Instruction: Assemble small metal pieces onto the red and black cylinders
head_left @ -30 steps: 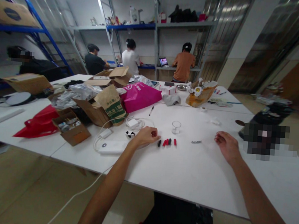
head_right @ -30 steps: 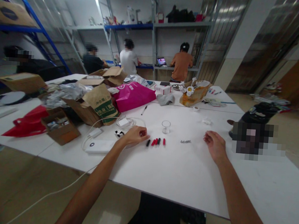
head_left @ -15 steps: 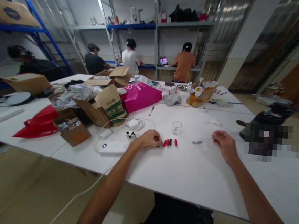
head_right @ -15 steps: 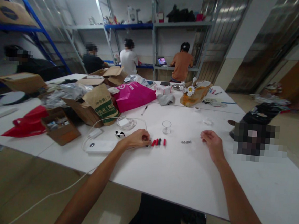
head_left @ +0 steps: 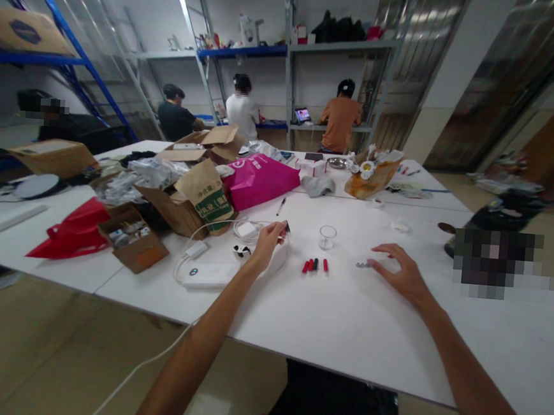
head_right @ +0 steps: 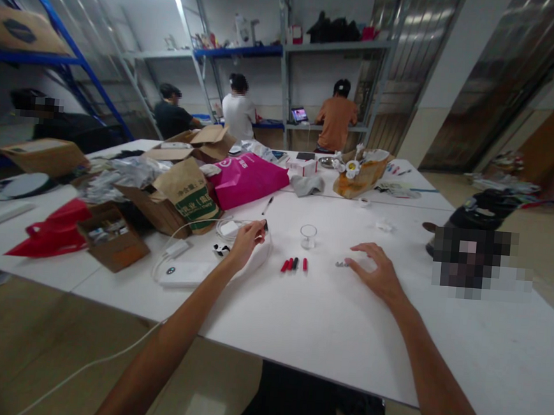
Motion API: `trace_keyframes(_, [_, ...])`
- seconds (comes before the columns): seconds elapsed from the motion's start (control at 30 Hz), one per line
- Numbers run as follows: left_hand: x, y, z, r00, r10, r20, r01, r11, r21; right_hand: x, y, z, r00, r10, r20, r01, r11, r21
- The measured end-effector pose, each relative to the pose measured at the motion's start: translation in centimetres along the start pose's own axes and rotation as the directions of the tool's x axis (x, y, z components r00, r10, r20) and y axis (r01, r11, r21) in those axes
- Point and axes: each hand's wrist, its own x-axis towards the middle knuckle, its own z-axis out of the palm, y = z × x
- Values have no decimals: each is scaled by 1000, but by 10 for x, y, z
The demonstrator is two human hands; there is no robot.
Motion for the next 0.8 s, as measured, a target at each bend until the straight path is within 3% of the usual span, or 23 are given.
trace_keyframes(0.1, [1,-6,0,990,-135,-52,128,985,-117,-4,-4,13,974,-151,169,173,977,-123])
trace_keyframes(0.23, [1,-8,0,976,-214,-35,203,960,-190,-5,-1,24,945,-176,276,232,955,-186])
trace_keyframes(0.6, [-2,-5,3,976,-217,24,218,962,-162,-6,0,28,921,-201,333,272,945,-184])
trace_keyframes(0.8, [-5,-3,6,976,-216,35,219,967,-128,-6,-3,27,933,-170,318,234,957,-173])
